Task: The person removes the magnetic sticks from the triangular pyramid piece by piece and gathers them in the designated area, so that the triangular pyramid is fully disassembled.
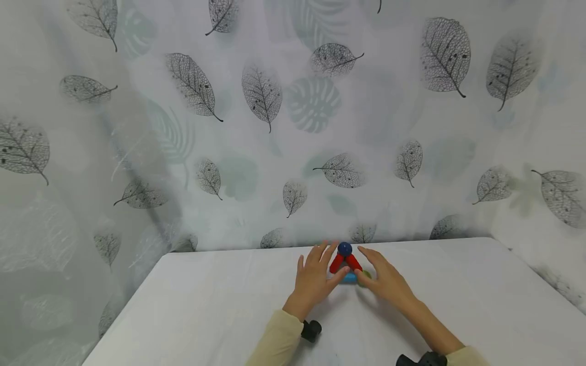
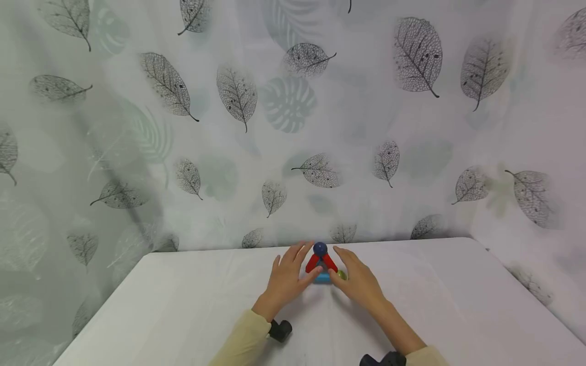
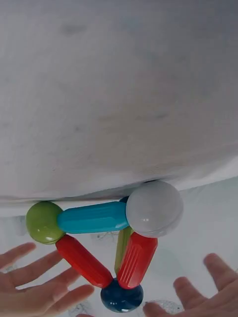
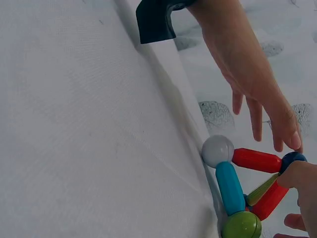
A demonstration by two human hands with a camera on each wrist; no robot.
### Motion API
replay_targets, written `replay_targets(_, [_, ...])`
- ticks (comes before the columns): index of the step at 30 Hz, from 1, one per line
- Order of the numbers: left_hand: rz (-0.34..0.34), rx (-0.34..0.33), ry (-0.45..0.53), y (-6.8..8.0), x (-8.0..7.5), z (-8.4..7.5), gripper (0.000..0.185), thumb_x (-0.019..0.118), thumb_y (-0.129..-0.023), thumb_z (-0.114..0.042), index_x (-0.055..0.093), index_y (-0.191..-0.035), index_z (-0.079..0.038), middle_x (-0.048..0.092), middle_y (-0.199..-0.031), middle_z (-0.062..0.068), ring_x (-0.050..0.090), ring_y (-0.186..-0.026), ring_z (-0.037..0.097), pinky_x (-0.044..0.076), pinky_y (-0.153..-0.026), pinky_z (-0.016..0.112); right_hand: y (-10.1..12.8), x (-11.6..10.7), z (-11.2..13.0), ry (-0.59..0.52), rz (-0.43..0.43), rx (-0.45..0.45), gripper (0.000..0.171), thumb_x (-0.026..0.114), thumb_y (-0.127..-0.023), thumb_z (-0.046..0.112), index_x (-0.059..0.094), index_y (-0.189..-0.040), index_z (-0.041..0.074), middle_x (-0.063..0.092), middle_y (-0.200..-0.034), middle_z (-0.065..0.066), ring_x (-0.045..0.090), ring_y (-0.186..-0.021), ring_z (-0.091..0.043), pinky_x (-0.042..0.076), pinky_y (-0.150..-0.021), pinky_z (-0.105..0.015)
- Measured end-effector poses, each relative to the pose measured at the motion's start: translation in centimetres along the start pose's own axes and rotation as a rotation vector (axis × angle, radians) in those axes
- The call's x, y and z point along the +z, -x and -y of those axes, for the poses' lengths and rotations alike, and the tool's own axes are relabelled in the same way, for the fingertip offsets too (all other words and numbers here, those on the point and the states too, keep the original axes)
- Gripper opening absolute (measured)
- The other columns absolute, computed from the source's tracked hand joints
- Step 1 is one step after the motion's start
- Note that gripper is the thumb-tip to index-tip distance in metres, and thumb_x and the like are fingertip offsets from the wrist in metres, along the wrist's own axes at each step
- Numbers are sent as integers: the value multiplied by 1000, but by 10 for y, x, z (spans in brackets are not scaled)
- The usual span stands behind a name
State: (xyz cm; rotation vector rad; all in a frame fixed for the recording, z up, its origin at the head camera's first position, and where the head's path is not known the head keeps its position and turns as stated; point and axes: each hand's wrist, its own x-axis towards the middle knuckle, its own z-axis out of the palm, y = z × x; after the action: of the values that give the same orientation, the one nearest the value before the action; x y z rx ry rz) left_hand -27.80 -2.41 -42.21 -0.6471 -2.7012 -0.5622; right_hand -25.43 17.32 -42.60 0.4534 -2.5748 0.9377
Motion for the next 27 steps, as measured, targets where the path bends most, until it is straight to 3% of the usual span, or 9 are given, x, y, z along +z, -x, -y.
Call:
replay_targets(6, [-96, 157, 116, -4, 5, 4, 64, 66, -93, -33, 37, -150, -24, 45, -146, 3, 47, -130, 23, 34, -102, 62, -3, 17, -1, -166, -104, -1, 46, 68, -91, 16, 56, -131, -3, 60, -127, -22, 59, -110, -41, 46, -91, -61])
replay_targets(11, [-123, 243, 259, -13, 12, 6, 60, 66, -94, -22, 40, -148, -23, 48, -140, 5, 56, -121, 21, 43, -97, 51, -7, 32, -4, -266, -134, 30, 44, 67, -93, 17, 56, -131, -3, 62, -124, -20, 62, -106, -35, 51, -90, -52])
replay_targets(14, [-109, 234, 338, -17, 15, 4, 53, 61, -97, -16, 43, -147, -20, 49, -139, 7, 60, -117, 23, 47, -98, 45, -9, 36, -6, -297, -156, 30, 43, 66, -94, 15, 56, -132, -3, 62, -123, -20, 63, -105, -35, 53, -87, -49])
replay_targets(20, [-53, 218, 492, -18, 16, 9, 44, 52, -102, -15, 45, -145, -18, 49, -137, 8, 52, -125, 23, 44, -104, 41, -16, 39, -6, -405, -199, 82, 31, 67, -93, 15, 65, -120, 0, 68, -115, -14, 68, -97, -29, 55, -87, -36])
replay_targets(23, [-74, 227, 525, -17, 18, 10, 42, 53, -101, -16, 48, -143, -16, 52, -132, 10, 53, -124, 24, 45, -103, 41, -15, 41, -7, -423, -210, 111, 25, 68, -93, 16, 68, -114, 3, 70, -111, -10, 69, -94, -24, 54, -86, -29])
replay_targets(27, [-126, 184, 544, -19, 22, 6, 41, 58, -98, -22, 54, -138, -17, 57, -126, 11, 58, -113, 25, 52, -91, 32, -14, 40, -8, -413, -219, 125, 23, 70, -91, 17, 70, -111, 5, 71, -107, -9, 69, -93, -23, 54, -84, -27])
